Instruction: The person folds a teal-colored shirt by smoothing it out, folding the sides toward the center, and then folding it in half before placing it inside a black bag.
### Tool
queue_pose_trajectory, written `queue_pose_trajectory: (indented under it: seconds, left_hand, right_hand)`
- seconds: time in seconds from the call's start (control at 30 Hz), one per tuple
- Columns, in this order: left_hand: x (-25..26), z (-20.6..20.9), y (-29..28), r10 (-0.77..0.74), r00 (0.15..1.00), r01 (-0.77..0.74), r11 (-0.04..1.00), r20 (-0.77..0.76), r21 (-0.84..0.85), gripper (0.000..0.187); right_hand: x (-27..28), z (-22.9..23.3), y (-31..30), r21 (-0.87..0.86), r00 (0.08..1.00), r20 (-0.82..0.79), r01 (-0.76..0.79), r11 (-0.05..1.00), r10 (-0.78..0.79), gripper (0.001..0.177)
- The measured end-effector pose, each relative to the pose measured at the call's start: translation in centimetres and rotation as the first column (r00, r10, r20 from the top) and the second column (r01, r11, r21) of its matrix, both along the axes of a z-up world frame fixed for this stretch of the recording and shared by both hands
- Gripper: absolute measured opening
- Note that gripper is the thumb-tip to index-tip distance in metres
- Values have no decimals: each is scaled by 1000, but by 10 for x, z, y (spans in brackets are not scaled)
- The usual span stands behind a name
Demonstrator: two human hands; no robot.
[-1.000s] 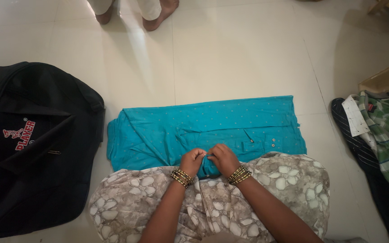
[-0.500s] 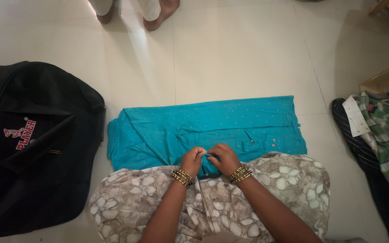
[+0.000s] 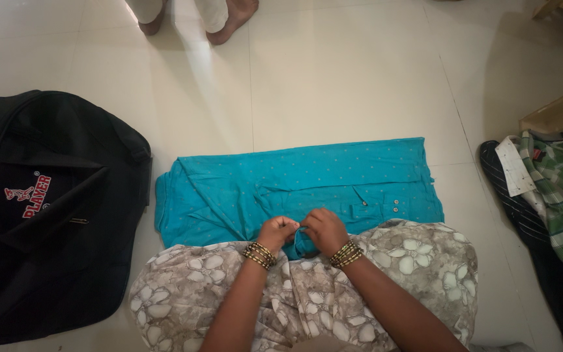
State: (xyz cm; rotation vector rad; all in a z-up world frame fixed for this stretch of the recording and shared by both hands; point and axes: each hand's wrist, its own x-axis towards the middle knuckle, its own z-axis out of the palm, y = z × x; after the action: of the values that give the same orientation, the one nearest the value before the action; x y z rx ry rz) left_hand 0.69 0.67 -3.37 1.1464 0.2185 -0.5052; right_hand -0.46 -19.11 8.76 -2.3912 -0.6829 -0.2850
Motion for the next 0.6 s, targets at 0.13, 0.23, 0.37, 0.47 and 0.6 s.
queue_pose_trajectory:
  seconds: [0.13,0.23,0.37,0.47,0.6]
  left_hand:
    - [0,9,1,-15,1000,14,1000,-21,-13,11]
    - [-1,18,0,-32,999,35,993,-33,112,13]
    - [-1,29,-2,-73,997,70,971,4,227,15]
    - [-2,36,-3,-99,993,77,951,57,301,15]
    - [-4,47,-5,-125,983,66,923,132,378,14]
  right_hand:
    - [-1,3,1,-41,1000,29,10,999,-8,21]
    - [-2,6,0,-40,998,51,32,999,-30,19]
    - [-2,7,1,-35,998,66,28,999,-26,16]
    - [-3,8,1,-43,997,75,32,999,-29,16]
    - [-3,9,1,-37,998,61,37,999,-34,17]
